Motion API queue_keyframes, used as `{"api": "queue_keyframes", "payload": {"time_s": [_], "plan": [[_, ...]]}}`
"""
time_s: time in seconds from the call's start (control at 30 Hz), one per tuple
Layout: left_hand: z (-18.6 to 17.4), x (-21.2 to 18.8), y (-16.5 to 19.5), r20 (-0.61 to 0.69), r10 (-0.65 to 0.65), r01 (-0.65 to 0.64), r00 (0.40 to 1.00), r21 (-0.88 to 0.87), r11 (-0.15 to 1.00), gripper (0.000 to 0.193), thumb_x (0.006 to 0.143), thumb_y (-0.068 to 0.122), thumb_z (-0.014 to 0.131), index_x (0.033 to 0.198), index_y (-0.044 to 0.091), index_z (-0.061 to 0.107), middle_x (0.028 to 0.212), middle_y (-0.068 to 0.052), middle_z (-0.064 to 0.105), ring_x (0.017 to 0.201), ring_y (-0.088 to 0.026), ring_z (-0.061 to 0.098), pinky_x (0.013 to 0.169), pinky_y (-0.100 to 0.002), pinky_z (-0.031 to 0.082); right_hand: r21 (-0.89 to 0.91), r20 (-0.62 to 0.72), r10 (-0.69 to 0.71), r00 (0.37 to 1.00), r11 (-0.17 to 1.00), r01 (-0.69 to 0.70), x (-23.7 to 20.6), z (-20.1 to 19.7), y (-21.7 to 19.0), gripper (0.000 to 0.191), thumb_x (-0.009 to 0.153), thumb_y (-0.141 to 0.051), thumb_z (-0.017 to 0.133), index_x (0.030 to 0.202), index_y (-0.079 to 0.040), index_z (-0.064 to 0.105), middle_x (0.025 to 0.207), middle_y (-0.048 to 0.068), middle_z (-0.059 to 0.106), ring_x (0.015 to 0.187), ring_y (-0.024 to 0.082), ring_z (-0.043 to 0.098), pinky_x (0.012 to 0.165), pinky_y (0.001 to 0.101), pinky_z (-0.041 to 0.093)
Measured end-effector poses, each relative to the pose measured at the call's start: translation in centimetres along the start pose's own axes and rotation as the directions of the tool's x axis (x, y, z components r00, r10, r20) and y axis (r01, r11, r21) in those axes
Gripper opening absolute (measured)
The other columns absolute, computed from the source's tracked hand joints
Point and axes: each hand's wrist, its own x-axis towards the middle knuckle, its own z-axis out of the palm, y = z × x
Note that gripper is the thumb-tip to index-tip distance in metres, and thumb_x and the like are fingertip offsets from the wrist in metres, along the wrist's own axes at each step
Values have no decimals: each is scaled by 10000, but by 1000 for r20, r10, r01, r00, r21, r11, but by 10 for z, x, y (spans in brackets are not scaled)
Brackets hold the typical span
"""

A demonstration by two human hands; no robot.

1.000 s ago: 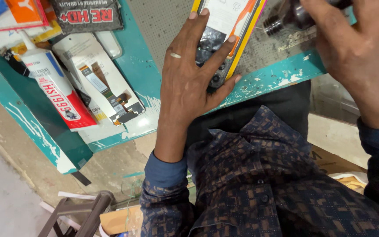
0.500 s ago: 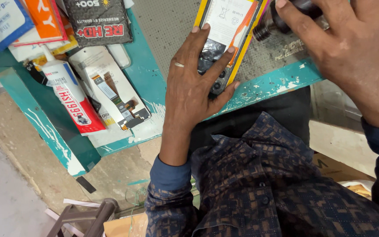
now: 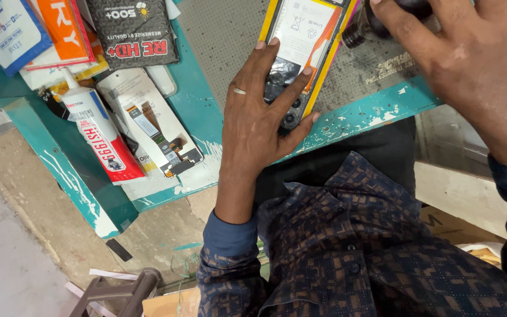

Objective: The person handles a disassembled smartphone, repeatedly turning it over and pressing its edges. They use a small metal tool to pry along the phone's perimeter and then place the phone back on the workbench.

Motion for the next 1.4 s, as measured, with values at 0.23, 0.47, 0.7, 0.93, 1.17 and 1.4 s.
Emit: {"api": "queue_keyframes", "payload": {"time_s": [0.23,0.47,0.7,0.93,1.17,1.4], "plan": [[-3,1,2,7,-9,9,1000,-5,1000,584,925,461,834,1442,263,649,1626,-191,362,1541,-420,384,1204,-559,417,35,-12,34,999,999,-34,-3,4,2,338,1091,-181,659,1427,-149,647,1259,-5,600,1049,127,547,865,286,437],[-5,3,3,7,-10,10,1000,-16,1000,589,911,451,836,1437,260,652,1615,-197,370,1535,-431,389,1204,-563,416,31,-41,37,998,999,-35,-2,10,6,334,1098,-187,652,1431,-156,639,1260,-9,598,1048,132,546,861,298,430],[-4,3,3,4,-10,10,1000,-8,1000,589,891,453,846,1415,253,665,1596,-207,383,1515,-440,398,1193,-568,413,22,-66,25,997,999,-24,-2,7,6,330,1106,-193,644,1434,-164,632,1260,-13,596,1047,136,545,857,311,422],[-4,2,2,-1,-5,5,1000,-22,1000,588,902,438,851,1427,252,661,1605,-203,381,1527,-435,397,1206,-558,417,6,-15,19,1000,1000,-19,0,-2,4,318,1109,-192,668,1425,-172,635,1243,-19,619,1029,129,570,843,303,441],[-5,3,4,2,-16,16,1000,-19,1000,596,889,440,852,1424,263,656,1603,-203,386,1523,-431,401,1197,-561,415,5,8,46,999,999,-46,7,-5,5,336,1091,-168,669,1425,-166,630,1172,-26,634,974,109,589,802,269,454],[-5,2,3,-2,-15,15,1000,-19,1000,584,901,431,850,1427,267,656,1599,-209,391,1523,-432,406,1204,-553,420,2,24,67,997,998,-67,11,-5,6,355,1073,-144,670,1424,-161,625,1101,-34,649,918,89,607,761,234,466]]}}
